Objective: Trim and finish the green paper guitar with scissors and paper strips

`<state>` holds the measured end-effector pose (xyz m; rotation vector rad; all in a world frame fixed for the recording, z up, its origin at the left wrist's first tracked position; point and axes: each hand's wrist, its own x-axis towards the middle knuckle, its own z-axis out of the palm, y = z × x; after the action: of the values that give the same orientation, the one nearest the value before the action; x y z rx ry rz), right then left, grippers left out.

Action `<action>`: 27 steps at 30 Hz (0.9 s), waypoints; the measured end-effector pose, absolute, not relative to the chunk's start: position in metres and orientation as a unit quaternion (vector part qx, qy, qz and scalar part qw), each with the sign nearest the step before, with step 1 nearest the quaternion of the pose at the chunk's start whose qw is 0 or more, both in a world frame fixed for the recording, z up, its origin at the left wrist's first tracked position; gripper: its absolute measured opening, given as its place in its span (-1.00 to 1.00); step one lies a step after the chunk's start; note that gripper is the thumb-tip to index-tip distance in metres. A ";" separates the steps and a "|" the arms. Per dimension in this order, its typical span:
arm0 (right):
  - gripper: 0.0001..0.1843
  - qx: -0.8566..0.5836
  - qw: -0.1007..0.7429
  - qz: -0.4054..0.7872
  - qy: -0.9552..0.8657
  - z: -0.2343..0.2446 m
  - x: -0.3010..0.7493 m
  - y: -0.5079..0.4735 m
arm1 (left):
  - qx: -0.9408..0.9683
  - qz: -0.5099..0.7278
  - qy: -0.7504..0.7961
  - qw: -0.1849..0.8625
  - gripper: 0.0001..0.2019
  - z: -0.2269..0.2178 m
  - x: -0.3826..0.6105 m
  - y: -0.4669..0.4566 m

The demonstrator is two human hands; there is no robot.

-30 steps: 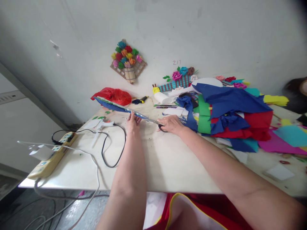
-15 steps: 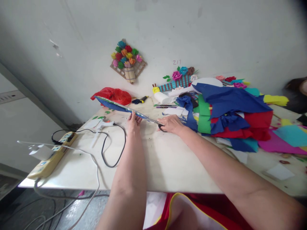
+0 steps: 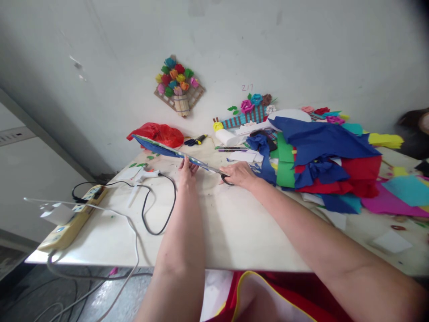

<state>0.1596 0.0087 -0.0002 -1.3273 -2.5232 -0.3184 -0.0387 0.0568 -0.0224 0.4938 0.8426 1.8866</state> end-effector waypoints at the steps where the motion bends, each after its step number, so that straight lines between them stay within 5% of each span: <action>1: -0.63 -0.459 0.135 -0.112 -0.871 0.000 0.160 0.009 | 0.202 0.775 0.347 0.487 -0.81 -0.022 -0.039 0.057; 27: -0.61 -0.469 0.117 -0.139 -0.864 0.002 0.155 0.004 | 0.218 0.778 0.346 0.477 -0.74 -0.026 -0.039 0.060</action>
<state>0.1548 0.0042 0.0019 -1.3744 -2.5297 -0.4069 -0.0387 0.0602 -0.0255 0.5327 0.8441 1.9002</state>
